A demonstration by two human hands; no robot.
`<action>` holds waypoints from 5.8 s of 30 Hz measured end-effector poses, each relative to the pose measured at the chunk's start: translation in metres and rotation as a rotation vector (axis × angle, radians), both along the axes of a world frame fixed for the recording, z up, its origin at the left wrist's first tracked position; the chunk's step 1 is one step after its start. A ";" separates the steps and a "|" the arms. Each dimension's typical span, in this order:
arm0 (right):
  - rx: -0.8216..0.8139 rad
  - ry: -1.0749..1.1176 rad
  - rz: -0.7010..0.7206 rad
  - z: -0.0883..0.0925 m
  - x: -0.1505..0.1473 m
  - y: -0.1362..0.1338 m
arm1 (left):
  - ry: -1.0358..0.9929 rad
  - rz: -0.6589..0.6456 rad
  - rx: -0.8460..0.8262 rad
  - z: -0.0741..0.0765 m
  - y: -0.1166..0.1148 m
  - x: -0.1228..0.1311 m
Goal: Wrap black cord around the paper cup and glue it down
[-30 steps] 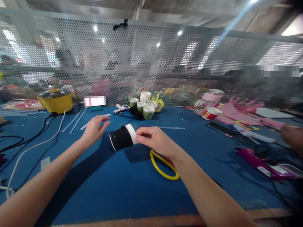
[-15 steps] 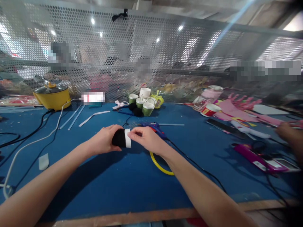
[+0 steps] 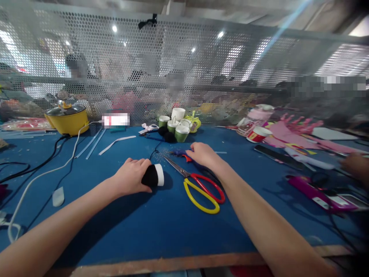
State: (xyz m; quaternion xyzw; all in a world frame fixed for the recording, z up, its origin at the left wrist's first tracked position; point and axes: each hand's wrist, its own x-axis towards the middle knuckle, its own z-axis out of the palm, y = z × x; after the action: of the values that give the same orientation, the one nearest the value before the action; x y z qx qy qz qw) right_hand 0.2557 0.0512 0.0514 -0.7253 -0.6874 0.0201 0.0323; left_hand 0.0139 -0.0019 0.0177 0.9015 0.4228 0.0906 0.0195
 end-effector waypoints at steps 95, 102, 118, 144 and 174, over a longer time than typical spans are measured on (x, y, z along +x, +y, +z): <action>0.032 0.232 0.546 0.019 -0.015 -0.087 | -0.179 -0.111 0.026 -0.006 0.007 -0.018; 0.116 0.260 0.528 0.017 -0.014 -0.085 | -0.159 -0.139 0.055 -0.006 0.004 -0.017; 0.142 0.260 0.578 0.019 -0.015 -0.088 | -0.139 -0.146 0.094 -0.006 0.005 -0.017; 0.121 0.247 0.584 0.019 -0.015 -0.091 | -0.139 -0.134 0.101 -0.007 0.005 -0.017; 0.119 0.260 0.426 0.015 -0.018 -0.080 | -0.094 -0.158 0.145 -0.004 0.002 -0.016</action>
State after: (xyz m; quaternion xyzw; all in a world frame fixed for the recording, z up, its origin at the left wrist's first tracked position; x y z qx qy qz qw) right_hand 0.2372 -0.0284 0.0669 -0.5523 -0.8147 0.0793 0.1581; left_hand -0.0017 -0.0003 0.0139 0.9257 0.3414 0.1617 -0.0190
